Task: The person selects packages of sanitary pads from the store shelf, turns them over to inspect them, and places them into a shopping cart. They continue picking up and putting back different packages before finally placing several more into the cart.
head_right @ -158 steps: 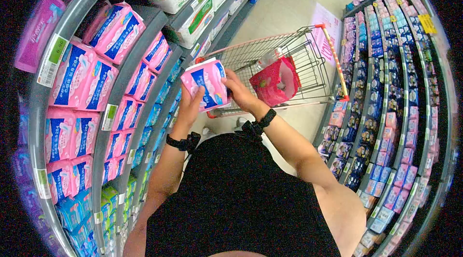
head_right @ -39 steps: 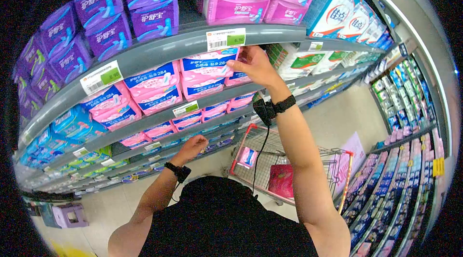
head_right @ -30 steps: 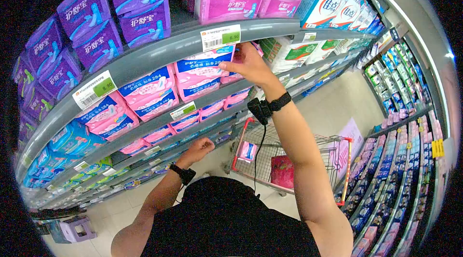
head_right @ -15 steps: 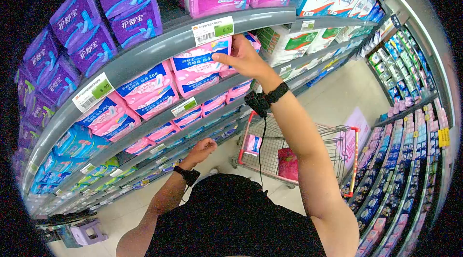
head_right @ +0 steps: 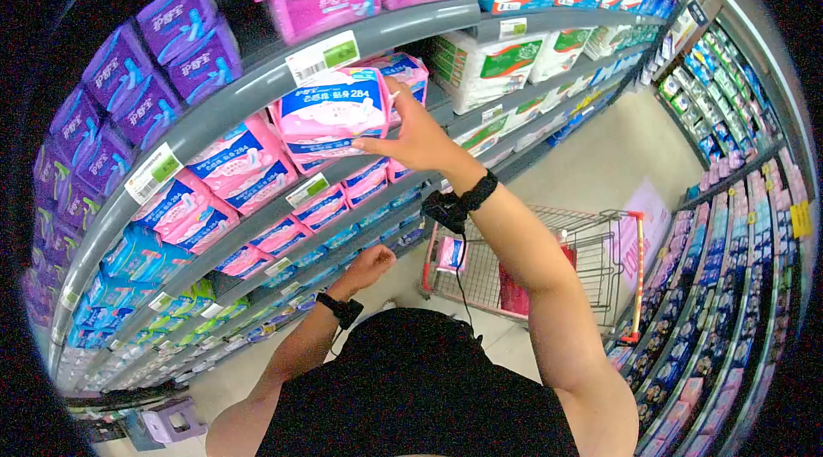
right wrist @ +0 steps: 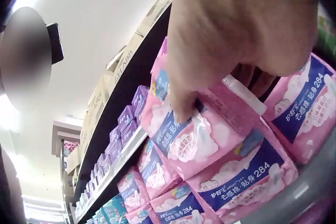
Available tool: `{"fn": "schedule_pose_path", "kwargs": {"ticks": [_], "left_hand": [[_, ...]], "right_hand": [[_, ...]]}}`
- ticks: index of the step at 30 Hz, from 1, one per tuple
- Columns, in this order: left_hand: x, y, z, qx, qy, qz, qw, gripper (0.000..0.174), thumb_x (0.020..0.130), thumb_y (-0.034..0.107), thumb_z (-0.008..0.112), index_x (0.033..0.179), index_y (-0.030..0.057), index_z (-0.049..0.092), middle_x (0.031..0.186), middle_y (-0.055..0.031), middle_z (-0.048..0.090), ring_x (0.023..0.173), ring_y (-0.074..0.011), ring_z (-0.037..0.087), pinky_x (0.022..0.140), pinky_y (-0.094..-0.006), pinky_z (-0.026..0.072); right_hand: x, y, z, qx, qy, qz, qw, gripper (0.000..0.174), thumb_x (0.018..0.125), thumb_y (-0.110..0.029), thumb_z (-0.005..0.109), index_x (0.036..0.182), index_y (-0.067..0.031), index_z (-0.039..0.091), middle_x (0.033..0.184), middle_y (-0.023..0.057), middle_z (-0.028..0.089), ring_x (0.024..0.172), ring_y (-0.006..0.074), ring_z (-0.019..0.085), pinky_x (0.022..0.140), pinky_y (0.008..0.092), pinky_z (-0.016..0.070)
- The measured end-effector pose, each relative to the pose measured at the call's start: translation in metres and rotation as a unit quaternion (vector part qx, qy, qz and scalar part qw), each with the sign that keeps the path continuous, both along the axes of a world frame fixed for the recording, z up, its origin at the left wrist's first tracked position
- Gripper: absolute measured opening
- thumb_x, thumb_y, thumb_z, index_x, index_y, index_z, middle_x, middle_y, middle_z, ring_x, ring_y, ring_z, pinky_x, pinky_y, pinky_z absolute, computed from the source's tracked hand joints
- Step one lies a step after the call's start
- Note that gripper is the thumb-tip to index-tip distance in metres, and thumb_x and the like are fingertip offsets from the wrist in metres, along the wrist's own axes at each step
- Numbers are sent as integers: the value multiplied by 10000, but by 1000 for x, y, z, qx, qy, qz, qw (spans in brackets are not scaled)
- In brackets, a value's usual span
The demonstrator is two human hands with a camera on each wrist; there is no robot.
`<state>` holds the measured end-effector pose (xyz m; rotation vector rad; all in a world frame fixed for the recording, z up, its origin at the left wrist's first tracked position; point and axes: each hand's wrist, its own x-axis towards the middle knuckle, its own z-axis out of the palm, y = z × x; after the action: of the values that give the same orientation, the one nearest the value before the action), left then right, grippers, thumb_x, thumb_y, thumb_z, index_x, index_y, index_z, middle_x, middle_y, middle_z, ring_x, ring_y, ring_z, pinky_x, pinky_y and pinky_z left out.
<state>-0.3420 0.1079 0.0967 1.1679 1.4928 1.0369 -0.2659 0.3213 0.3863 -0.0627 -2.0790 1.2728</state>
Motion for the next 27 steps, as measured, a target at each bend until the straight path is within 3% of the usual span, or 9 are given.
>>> {"fn": "schedule_pose_path", "kwargs": {"ticks": [8,12,15,19,21,22,25,27], "left_hand": [[27,6,19,8,14,15,1000,276,942,285,669,1061,40,625,943,-53,637,892,-146,601,829,-307,489],[23,7,25,56,-74,29,995,331,944,251,670,1193,62,559,1031,-48,620,932,-141,587,860,-316,487],[22,2,76,126,-188,20,974,562,911,269,712,1358,88,423,1203,-67,570,1077,-162,567,934,-332,473],[28,11,121,235,-244,41,940,923,823,357,799,1506,90,239,1468,-125,399,1350,-226,432,1073,-371,407],[40,16,138,247,-243,27,938,924,820,315,808,1504,57,241,1479,-131,396,1347,-219,431,1081,-390,407],[44,16,141,193,-173,34,965,899,807,264,825,1481,20,283,1449,-125,442,1319,-209,457,1081,-392,410],[60,22,138,145,-144,11,979,857,801,217,831,1463,12,326,1402,-119,500,1274,-202,501,1063,-377,427],[76,26,144,153,-158,8,975,786,822,258,809,1429,-3,383,1341,-123,554,1225,-202,542,1038,-364,444]], "right_hand": [[23,-13,-8,38,32,-104,993,859,714,-224,886,1397,-26,404,1298,139,554,1216,225,524,1039,392,416],[64,-30,-8,-119,84,-78,986,822,738,-192,862,1397,-18,403,1266,85,565,1167,174,541,1006,356,448],[102,-24,-42,-242,60,-46,967,812,758,-168,836,1415,-7,387,1266,84,568,1161,171,543,1007,342,448],[142,-30,-95,-238,-23,-40,970,821,766,-180,819,1434,9,382,1278,89,567,1164,166,532,1024,336,429],[160,-40,-113,-235,-78,-34,968,821,767,-187,820,1435,6,382,1284,88,562,1170,161,525,1029,330,423],[168,-45,-118,-229,-80,-30,970,784,805,-195,793,1442,1,380,1294,81,555,1180,160,519,1029,330,422],[192,-51,-129,-295,-73,-50,951,730,863,-198,748,1455,-6,365,1307,74,547,1186,165,517,1032,342,423],[208,-53,-129,-310,-78,-50,946,680,934,-232,672,1480,-14,329,1340,82,524,1221,170,495,1056,347,404]]}}
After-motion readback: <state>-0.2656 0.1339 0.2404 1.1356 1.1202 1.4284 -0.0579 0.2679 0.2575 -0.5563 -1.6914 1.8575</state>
